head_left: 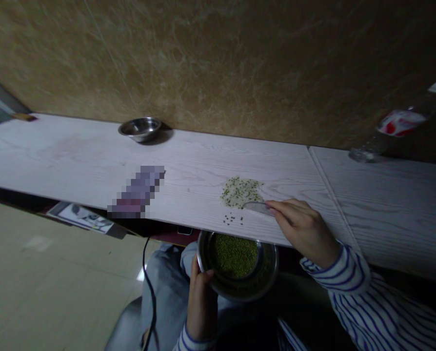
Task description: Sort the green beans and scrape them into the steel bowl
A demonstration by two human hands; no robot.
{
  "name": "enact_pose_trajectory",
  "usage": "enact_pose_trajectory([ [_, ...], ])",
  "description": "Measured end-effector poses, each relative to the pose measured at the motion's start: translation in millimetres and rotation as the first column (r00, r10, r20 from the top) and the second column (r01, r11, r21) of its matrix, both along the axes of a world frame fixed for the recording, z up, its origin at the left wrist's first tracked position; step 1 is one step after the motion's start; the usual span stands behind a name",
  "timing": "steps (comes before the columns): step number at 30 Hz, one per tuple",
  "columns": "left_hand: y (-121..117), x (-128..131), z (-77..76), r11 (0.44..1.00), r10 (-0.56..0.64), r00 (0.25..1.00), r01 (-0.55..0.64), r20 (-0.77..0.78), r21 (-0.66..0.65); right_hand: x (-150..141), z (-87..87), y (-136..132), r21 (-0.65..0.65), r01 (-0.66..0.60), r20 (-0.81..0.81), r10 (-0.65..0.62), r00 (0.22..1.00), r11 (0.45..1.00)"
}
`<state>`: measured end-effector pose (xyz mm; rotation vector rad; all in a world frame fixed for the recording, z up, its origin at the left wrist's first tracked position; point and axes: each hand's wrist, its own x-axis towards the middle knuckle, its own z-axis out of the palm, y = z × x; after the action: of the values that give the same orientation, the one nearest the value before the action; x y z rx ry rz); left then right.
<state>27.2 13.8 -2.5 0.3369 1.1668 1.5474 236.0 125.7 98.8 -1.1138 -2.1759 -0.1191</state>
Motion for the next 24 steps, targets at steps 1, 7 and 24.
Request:
enact_pose_trajectory([
  [1,-0.1,-0.1,0.0,1.0,-0.009,1.0,0.009,0.028,0.001,-0.9,0.1,-0.3,-0.012,-0.01,0.005,0.01,1.0,1.0],
  [7,-0.7,-0.8,1.4,1.0,-0.021,0.993,0.022,0.119,-0.002,0.1,3.2,-2.5,-0.034,-0.028,-0.007,0.028,1.0,0.999],
  [24,-1.5,-0.5,-2.3,0.999,-0.054,0.994,0.053,0.093,0.014,-1.3,-2.6,-2.0,-0.046,0.032,-0.054,-0.034,0.998,0.998],
])
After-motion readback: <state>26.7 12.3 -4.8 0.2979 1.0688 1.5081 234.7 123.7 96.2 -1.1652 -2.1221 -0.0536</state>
